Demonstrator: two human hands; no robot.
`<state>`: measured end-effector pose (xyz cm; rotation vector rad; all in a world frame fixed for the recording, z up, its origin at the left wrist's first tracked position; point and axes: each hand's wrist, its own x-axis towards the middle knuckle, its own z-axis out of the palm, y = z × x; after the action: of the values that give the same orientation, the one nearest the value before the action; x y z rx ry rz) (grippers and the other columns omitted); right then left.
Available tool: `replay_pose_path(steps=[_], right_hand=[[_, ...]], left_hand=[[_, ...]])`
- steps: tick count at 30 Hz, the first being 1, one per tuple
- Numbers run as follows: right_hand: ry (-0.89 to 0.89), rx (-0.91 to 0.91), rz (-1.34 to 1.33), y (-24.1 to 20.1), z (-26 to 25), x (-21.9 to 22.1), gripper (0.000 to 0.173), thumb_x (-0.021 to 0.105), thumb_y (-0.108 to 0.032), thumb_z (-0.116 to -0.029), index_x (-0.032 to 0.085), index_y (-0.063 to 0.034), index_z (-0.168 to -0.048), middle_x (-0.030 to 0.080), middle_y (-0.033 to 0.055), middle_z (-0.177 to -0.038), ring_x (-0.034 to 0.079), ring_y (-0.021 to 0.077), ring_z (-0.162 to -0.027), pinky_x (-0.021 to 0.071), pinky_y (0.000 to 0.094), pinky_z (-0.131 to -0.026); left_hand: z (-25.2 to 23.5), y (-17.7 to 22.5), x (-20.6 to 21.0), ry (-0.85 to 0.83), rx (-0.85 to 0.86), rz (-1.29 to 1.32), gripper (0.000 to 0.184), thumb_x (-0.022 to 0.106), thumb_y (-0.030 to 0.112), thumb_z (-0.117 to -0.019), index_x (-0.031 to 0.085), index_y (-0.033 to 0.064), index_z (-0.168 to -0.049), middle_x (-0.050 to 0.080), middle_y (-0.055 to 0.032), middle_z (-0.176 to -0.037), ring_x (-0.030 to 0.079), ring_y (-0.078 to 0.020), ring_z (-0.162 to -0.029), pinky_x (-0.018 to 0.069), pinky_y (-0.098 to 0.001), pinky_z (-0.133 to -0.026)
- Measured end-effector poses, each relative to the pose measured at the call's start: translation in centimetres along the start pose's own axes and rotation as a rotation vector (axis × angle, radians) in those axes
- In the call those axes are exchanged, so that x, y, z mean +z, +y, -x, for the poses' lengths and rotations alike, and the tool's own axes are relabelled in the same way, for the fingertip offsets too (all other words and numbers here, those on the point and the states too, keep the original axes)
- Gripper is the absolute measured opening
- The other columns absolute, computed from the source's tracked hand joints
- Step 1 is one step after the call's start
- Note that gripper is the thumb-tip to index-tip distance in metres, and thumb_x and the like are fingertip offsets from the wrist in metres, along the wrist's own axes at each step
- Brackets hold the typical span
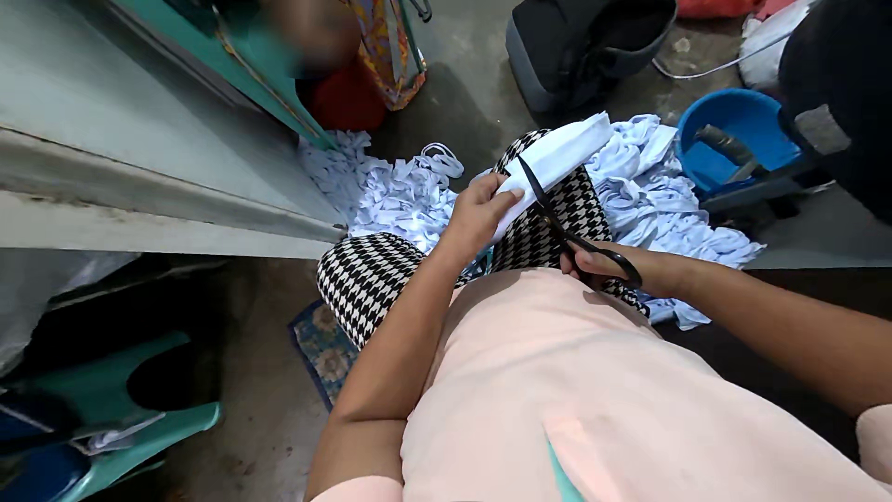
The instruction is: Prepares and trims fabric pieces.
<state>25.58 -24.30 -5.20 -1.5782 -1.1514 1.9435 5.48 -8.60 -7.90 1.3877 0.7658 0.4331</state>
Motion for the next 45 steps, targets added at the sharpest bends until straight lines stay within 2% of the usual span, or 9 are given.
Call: replay_pose_path(steps=[6,12,20,24,27,33,37,41,45], right_hand=[[0.128,-0.055,0.035,1.0,-0.6,0.6,0.049,0.055,-0.057,-0.0951,0.058,-0.0087,-0.103,0.055,-0.0066,-0.076,0.053,0.0006,-0.067,0.0458,0.0189,-0.063],[0.221,-0.1,-0.008,1.9,-0.6,0.9,0.022,0.067,-0.031,-0.0934,0.06,-0.0119,-0.085,0.058,-0.0059,-0.065,0.051,0.0011,-0.055,0.0417,0.0181,-0.052],[0.138,0.012,0.055,-0.5,-1.4,0.4,0.044,0.053,-0.048,-0.1015,0.057,-0.0048,-0.108,0.055,-0.0021,-0.075,0.053,0.0042,-0.063,0.0448,0.0208,-0.059],[0.238,-0.066,-0.003,0.5,-1.7,0.5,0.022,0.068,-0.027,-0.0967,0.06,-0.0067,-0.093,0.055,-0.0024,-0.065,0.052,0.0038,-0.054,0.0444,0.0191,-0.052],[0.232,-0.112,-0.044,1.0,-1.5,0.5,0.02,0.067,-0.024,-0.0944,0.06,-0.0092,-0.083,0.055,-0.0043,-0.061,0.051,0.0026,-0.052,0.0438,0.0186,-0.051],[0.172,0.027,0.063,-1.4,-2.1,0.1,0.044,0.055,-0.049,-0.1024,0.057,-0.0053,-0.108,0.055,0.0002,-0.073,0.052,0.0065,-0.06,0.0452,0.0232,-0.057],[0.263,-0.078,-0.004,-0.5,-2.5,0.2,0.032,0.07,-0.036,-0.0962,0.061,-0.005,-0.097,0.055,0.0009,-0.065,0.052,0.0073,-0.053,0.046,0.0226,-0.052],[0.244,-0.139,-0.024,0.6,-2.5,0.0,0.029,0.069,-0.032,-0.0953,0.059,-0.0069,-0.085,0.054,-0.0004,-0.06,0.052,0.0061,-0.049,0.0449,0.0214,-0.048],[0.179,-0.035,0.08,-0.8,-2.6,0.0,0.045,0.06,-0.049,-0.1008,0.06,-0.0037,-0.102,0.056,0.0022,-0.069,0.054,0.0088,-0.057,0.0476,0.0252,-0.055]], left_hand=[[-0.2,0.0,0.1,0.011,-0.009,-0.02,0.02,0.054,0.018,-0.1029,0.064,0.0014,-0.109,0.065,-0.005,-0.088,0.061,-0.0099,-0.078,0.0532,-0.0313,-0.073],[-1.0,-0.5,0.2,0.053,0.015,-0.044,0.023,0.057,0.023,-0.1038,0.065,0.002,-0.106,0.065,-0.006,-0.085,0.062,-0.0113,-0.075,0.0532,-0.0329,-0.072],[-1.0,0.2,0.3,0.065,-0.033,-0.021,0.018,0.056,0.016,-0.1018,0.065,0.0014,-0.103,0.063,-0.0043,-0.082,0.06,-0.0096,-0.072,0.0514,-0.0307,-0.069],[-1.3,0.3,0.0,0.086,-0.038,-0.022,0.018,0.056,0.017,-0.1027,0.065,0.0022,-0.103,0.063,-0.0044,-0.082,0.06,-0.0101,-0.073,0.0512,-0.0309,-0.069],[-1.5,0.0,0.0,0.101,-0.022,-0.026,0.023,0.053,0.022,-0.1046,0.065,0.0021,-0.101,0.061,-0.0038,-0.081,0.058,-0.0101,-0.073,0.0499,-0.0319,-0.069],[-1.6,0.7,0.0,0.054,-0.038,-0.031,0.018,0.052,0.016,-0.1044,0.064,0.0018,-0.101,0.06,-0.0016,-0.081,0.057,-0.0075,-0.071,0.0509,-0.0288,-0.069],[-1.6,0.9,-0.4,0.082,-0.023,-0.007,0.018,0.052,0.015,-0.105,0.064,0.0022,-0.104,0.061,-0.0006,-0.082,0.058,-0.0058,-0.072,0.0512,-0.0266,-0.069],[-1.7,0.5,-0.3,0.083,-0.025,0.01,0.018,0.052,0.016,-0.1053,0.064,0.0025,-0.103,0.062,-0.0013,-0.081,0.059,-0.0066,-0.071,0.0515,-0.0271,-0.069],[-1.6,0.5,-0.4,0.041,-0.042,-0.023,0.017,0.053,0.014,-0.1048,0.064,0.0013,-0.103,0.063,-0.0022,-0.082,0.06,-0.0071,-0.072,0.0525,-0.0274,-0.07]])
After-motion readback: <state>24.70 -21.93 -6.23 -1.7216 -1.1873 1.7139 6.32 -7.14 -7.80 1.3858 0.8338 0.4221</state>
